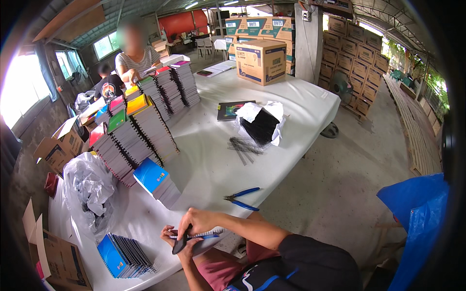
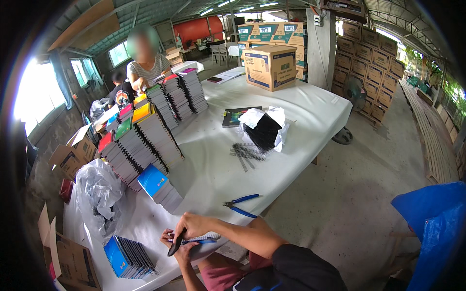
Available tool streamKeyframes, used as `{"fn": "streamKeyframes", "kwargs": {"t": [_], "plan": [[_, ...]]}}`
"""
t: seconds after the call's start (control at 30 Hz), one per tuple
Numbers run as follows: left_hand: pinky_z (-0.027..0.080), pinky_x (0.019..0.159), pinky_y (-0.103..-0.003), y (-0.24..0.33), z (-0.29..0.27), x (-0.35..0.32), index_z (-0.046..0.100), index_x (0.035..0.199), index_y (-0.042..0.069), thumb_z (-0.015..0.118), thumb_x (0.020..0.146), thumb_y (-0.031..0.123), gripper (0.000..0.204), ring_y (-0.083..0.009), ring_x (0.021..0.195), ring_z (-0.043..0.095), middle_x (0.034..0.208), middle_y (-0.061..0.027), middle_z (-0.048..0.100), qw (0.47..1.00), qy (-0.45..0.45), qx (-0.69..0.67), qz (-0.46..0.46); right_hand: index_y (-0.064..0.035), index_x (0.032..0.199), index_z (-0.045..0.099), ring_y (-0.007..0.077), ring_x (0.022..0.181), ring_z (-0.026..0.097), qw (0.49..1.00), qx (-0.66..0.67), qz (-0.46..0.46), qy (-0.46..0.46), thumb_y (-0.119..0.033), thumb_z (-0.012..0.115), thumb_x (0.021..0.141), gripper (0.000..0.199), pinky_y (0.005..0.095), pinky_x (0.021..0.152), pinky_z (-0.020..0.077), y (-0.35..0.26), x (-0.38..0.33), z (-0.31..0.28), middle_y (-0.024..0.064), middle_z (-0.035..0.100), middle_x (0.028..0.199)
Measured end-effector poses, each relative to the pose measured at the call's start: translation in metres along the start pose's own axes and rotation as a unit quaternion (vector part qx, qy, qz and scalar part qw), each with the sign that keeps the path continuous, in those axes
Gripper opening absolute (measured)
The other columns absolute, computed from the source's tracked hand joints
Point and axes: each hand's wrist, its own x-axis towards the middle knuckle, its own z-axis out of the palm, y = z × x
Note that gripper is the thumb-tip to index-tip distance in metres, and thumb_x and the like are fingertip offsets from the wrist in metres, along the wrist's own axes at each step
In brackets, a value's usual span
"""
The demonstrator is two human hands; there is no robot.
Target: The person assembles spiral-bound notebooks by inserting metal coils into pre-punched holes. They use pliers to secure the coils and place finished notebooks into a stack. The process is repeated for multiple notebooks.
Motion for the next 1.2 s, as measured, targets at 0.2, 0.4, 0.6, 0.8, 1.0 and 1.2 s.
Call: {"fn": "streamKeyframes", "kwargs": {"t": [0.2, 0.4, 0.6, 0.8, 1.0, 1.2], "plan": [[0.026, 0.096, -0.029, -0.004, 0.0, 0.001, 0.037, 0.107, 0.005, 0.085, 0.058, 0.039, 0.076, -0.0189, 0.101, 0.038, 0.111, -0.0067, 0.034, 0.997, 0.001, 0.004, 0.079, -0.0115, 0.091, 0.073, 0.0276, 0.084, 0.064, 0.967, -0.218, 0.056, 0.122, 0.002, 0.056, 0.059, 0.039, 0.0327, 0.078, 0.0496, 0.027, -0.003, -0.02, 0.0154, 0.067, 0.089], [0.034, 0.074, -0.022, 0.004, -0.001, 0.006, 0.046, 0.109, 0.006, 0.059, 0.09, 0.017, 0.026, -0.0089, 0.082, 0.041, 0.092, -0.0008, 0.044, 0.99, 0.002, -0.131, -0.047, -0.016, 0.114, 0.062, 0.0312, 0.109, 0.053, 0.784, -0.514, 0.178, 0.301, -0.012, 0.063, 0.071, 0.043, 0.0461, 0.093, 0.0399, 0.062, -0.052, -0.11, 0.014, 0.059, 0.114], [0.034, 0.063, -0.021, -0.003, -0.008, 0.005, 0.053, 0.08, 0.007, 0.063, 0.086, 0.013, 0.013, -0.0063, 0.068, 0.042, 0.073, 0.0032, 0.048, 0.971, 0.133, -0.162, -0.117, -0.0209, 0.137, 0.04, 0.0362, 0.128, 0.035, 0.794, -0.478, 0.346, 0.147, -0.051, 0.065, 0.075, 0.073, 0.0544, 0.104, 0.0233, 0.013, -0.114, -0.067, 0.0159, 0.038, 0.138], [0.043, 0.067, -0.022, 0.011, 0.004, 0.004, 0.059, 0.08, 0.004, 0.074, 0.075, 0.003, 0.016, -0.0083, 0.073, 0.054, 0.08, -0.0025, 0.062, 0.959, 0.123, -0.212, -0.14, -0.0156, 0.141, 0.031, 0.0336, 0.127, 0.031, 0.782, -0.513, 0.311, 0.171, -0.045, 0.058, 0.083, 0.071, 0.0568, 0.104, 0.0177, 0.012, -0.141, -0.038, 0.014, 0.035, 0.139], [0.047, 0.073, -0.023, 0.008, 0.005, 0.002, 0.059, 0.08, 0.003, 0.073, 0.075, -0.002, 0.016, -0.0101, 0.078, 0.058, 0.087, -0.0069, 0.065, 0.947, 0.16, -0.26, -0.099, -0.0194, 0.137, 0.041, 0.0341, 0.118, 0.037, 0.712, -0.566, 0.362, 0.203, -0.038, 0.056, 0.088, 0.054, 0.0524, 0.099, 0.0285, 0.009, -0.141, -0.016, 0.012, 0.042, 0.128], [0.048, 0.076, -0.024, 0.021, 0.013, 0.009, 0.06, 0.085, 0.0, 0.072, 0.077, 0.0, 0.015, -0.0115, 0.079, 0.059, 0.088, -0.0076, 0.065, 0.962, 0.2, -0.182, -0.048, -0.0186, 0.131, 0.049, 0.0278, 0.108, 0.045, 0.792, -0.519, 0.252, 0.202, -0.032, 0.059, 0.086, 0.048, 0.0502, 0.095, 0.0331, 0.035, -0.131, -0.032, 0.0075, 0.051, 0.116]]}}
